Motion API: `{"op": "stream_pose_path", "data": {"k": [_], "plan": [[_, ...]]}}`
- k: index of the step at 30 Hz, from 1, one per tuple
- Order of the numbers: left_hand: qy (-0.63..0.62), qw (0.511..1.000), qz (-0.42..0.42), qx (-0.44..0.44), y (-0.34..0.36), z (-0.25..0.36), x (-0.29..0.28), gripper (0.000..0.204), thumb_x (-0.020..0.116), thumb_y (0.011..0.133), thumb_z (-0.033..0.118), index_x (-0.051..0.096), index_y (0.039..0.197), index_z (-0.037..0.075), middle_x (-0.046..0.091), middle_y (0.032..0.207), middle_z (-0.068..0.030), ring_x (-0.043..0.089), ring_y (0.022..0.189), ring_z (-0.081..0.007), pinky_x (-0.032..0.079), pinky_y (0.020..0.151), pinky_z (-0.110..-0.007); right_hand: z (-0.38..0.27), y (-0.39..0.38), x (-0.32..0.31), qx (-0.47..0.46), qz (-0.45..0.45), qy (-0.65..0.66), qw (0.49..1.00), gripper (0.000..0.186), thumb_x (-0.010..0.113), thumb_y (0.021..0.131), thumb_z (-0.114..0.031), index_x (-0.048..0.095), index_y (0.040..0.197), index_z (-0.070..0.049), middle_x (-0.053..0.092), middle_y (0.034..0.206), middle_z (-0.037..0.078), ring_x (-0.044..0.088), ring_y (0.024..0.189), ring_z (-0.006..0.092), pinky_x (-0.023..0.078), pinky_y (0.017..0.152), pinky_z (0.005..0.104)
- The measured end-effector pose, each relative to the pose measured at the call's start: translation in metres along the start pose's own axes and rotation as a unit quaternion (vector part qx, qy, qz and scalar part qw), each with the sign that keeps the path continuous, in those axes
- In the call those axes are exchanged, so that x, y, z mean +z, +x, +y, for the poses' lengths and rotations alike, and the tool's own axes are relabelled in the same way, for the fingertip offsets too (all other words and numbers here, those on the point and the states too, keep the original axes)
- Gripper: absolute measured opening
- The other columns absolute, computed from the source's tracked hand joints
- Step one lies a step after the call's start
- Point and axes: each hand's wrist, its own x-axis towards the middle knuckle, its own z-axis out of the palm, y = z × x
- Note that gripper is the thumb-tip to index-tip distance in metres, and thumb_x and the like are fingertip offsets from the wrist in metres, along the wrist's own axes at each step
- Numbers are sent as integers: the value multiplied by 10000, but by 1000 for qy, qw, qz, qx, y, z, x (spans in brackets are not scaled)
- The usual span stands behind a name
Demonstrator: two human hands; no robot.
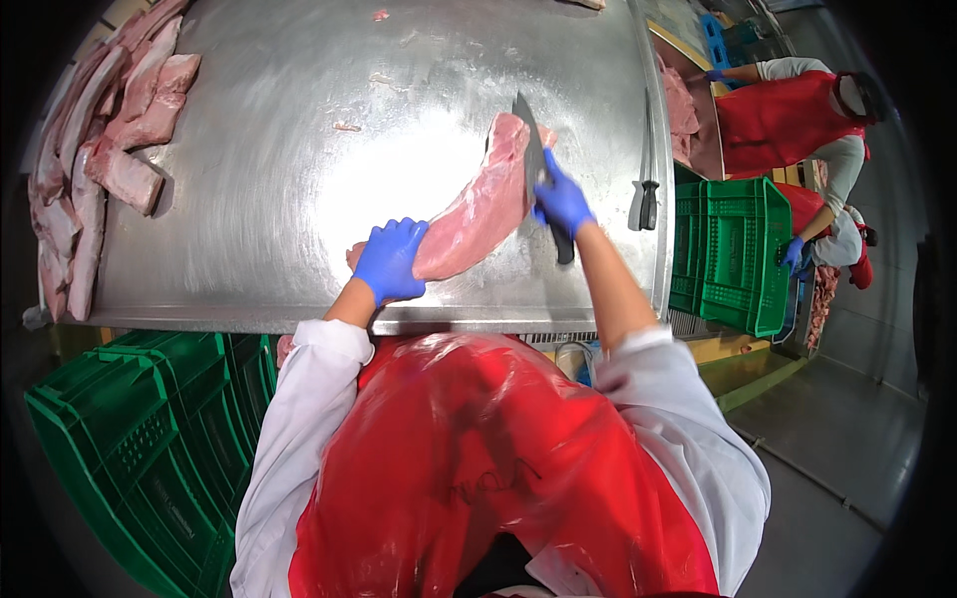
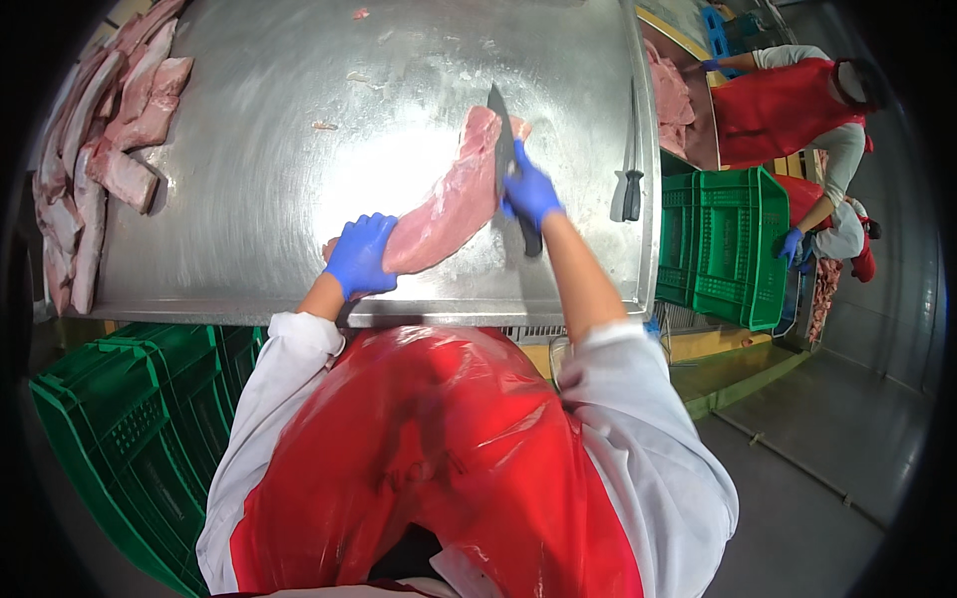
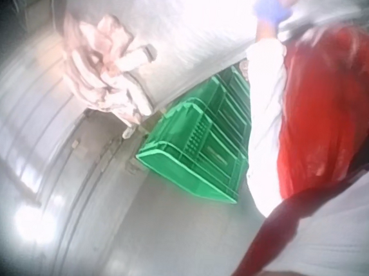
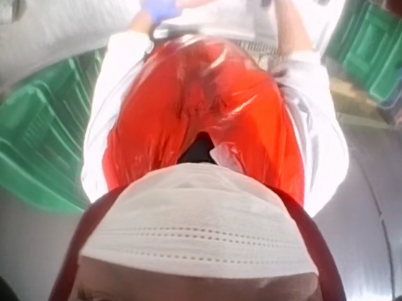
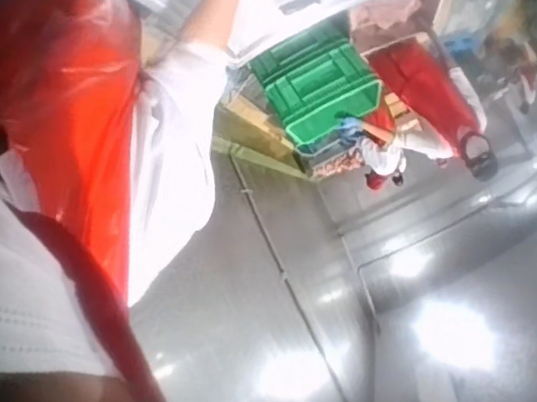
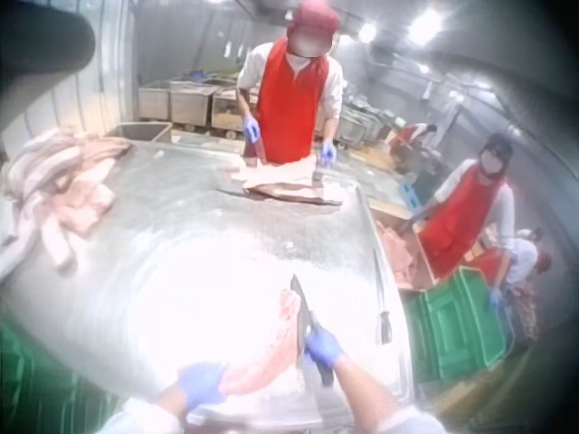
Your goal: The person uses a knife to trim fat and cut a large piece of raw meat into smaller portions on a stainless steel table. Trimmed fat is placed into a green crate while the cut meat pieces are stacked on the table.
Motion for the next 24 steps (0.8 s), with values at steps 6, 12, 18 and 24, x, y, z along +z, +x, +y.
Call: {"op": "stream_pose_path", "data": {"k": [6,12,18,24], "plan": [[-16,998,-7,65,4,-7,-6,757,746,561,279,521,1252,68,567,1121,-155,548,1037,-359,430,903,-459,-7,12,-3,40,-1,122,992,787,522,872,-93,227,1591,-219,697,815,142,678,642,209,552,636,344],[-2,997,-22,74,5,-11,-10,767,754,561,277,519,1265,84,569,1133,-141,551,1047,-346,438,895,-460,12,-61,23,-48,-23,40,998,742,516,916,-75,237,1589,-217,672,744,152,666,613,194,544,608,343],[14,995,-44,83,12,-8,-16,788,795,553,327,526,1251,77,570,1158,-141,551,1069,-355,452,903,-475,12,-59,-1,-29,-57,24,998,742,504,932,-112,196,1596,-231,662,717,144,608,522,189,547,608,365],[-31,993,-114,-30,77,25,-39,651,806,648,509,600,1049,39,607,1056,-197,589,1008,-385,479,871,-483,76,-198,-61,82,-140,241,957,791,513,927,-17,190,1596,-288,648,684,84,622,535,142,528,518,303]]}}
